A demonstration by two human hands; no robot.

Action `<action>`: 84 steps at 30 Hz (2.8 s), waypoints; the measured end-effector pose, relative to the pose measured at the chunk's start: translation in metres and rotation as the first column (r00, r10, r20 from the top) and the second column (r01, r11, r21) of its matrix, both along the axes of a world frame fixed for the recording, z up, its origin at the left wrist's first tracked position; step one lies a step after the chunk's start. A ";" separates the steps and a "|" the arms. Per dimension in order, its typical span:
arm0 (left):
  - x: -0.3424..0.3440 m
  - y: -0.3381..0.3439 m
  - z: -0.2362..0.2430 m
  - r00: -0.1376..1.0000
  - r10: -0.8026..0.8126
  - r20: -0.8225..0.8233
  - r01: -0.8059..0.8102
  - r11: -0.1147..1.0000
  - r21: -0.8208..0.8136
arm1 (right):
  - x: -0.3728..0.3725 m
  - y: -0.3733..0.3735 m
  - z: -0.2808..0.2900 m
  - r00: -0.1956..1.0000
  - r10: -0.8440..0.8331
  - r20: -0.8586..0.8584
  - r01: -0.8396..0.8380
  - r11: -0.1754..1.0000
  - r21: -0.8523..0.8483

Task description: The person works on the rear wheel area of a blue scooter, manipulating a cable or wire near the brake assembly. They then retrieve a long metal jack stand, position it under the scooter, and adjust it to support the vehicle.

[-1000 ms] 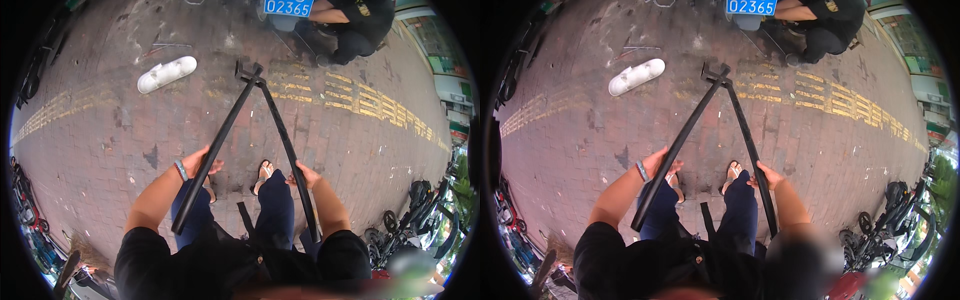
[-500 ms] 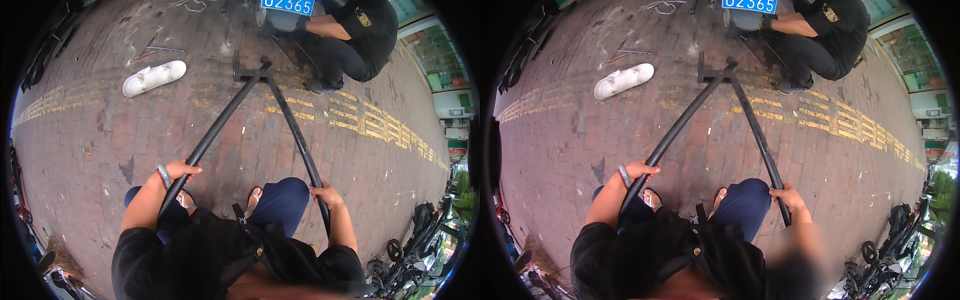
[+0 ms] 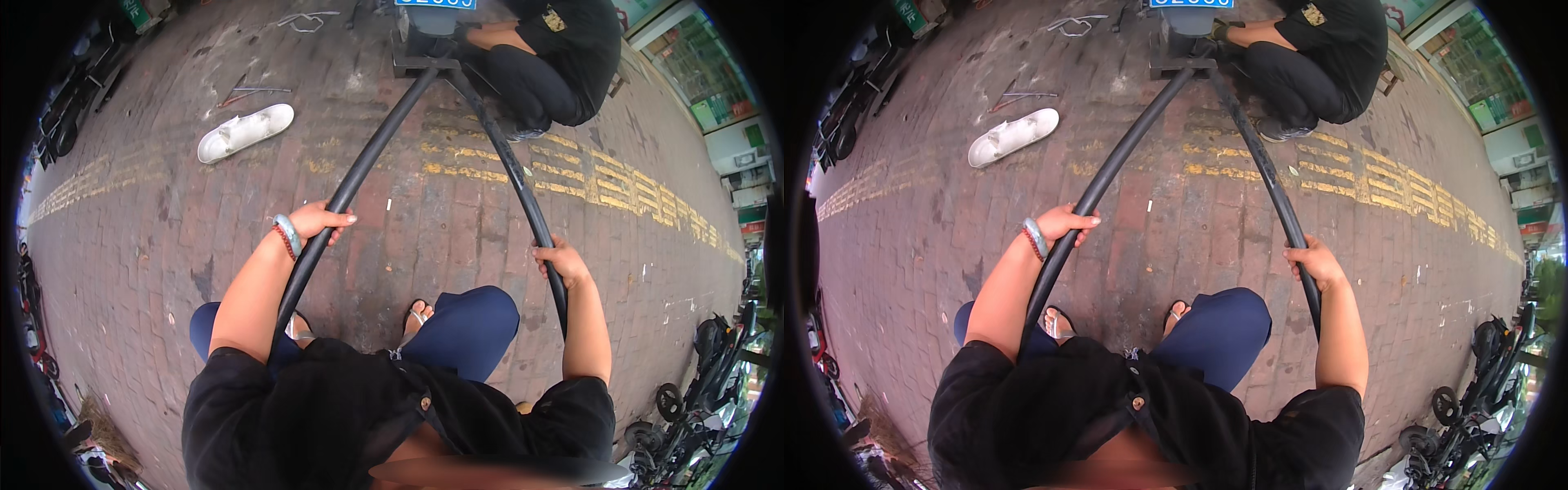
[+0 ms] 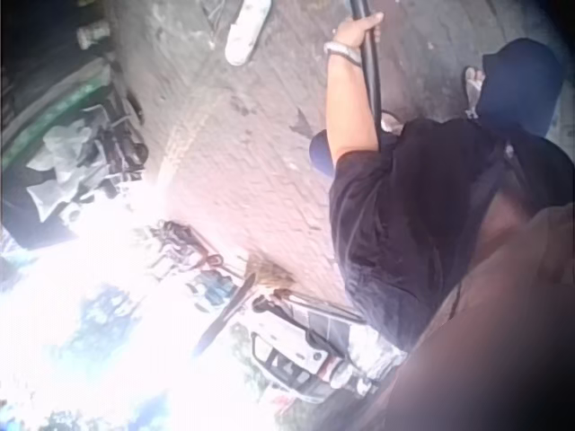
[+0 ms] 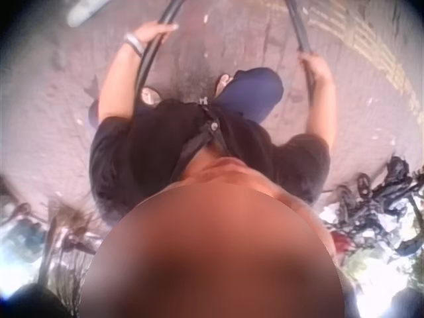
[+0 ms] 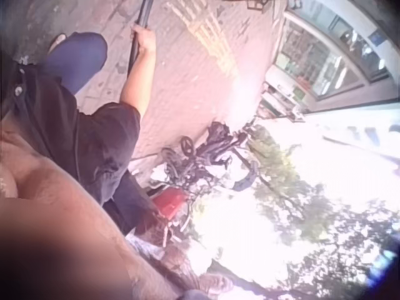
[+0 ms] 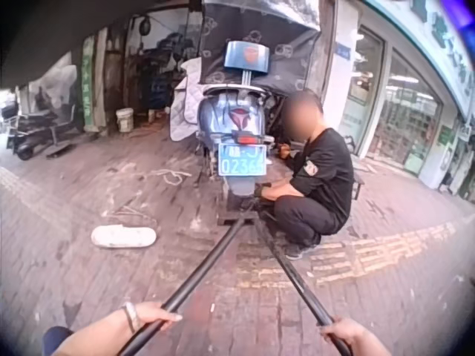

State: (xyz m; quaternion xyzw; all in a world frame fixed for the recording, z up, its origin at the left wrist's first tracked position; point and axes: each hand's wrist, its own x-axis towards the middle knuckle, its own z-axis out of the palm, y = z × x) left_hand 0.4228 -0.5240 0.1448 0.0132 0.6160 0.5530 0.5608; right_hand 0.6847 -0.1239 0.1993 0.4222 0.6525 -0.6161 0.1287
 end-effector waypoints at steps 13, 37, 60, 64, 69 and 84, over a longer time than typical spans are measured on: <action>0.006 0.093 -0.002 0.991 0.120 -0.057 -0.115 0.989 0.096 | -0.048 0.044 0.004 0.997 0.075 -0.001 -0.075 0.996 0.050; 0.129 -0.044 -0.039 0.951 0.246 0.189 -0.292 0.916 0.276 | 0.046 -0.115 -0.031 0.966 -0.232 0.112 0.258 0.884 -0.390; 0.074 -0.075 -0.022 0.978 0.141 0.151 -0.172 0.961 0.215 | 0.035 -0.084 -0.002 0.970 -0.215 0.115 0.244 0.872 -0.424; 0.004 -0.124 0.059 0.996 0.038 0.076 -0.042 0.998 0.049 | 0.031 -0.057 0.016 0.980 -0.082 0.181 0.152 0.896 -0.417; -0.019 -0.083 0.179 0.995 -0.080 -0.058 0.077 0.995 -0.057 | 0.034 -0.095 0.007 0.983 0.012 0.182 0.061 0.918 -0.392; 0.119 0.190 0.118 0.274 -0.780 -0.563 0.893 0.423 -0.151 | 0.023 -0.153 0.033 0.803 -0.502 -0.321 -0.117 0.395 -0.911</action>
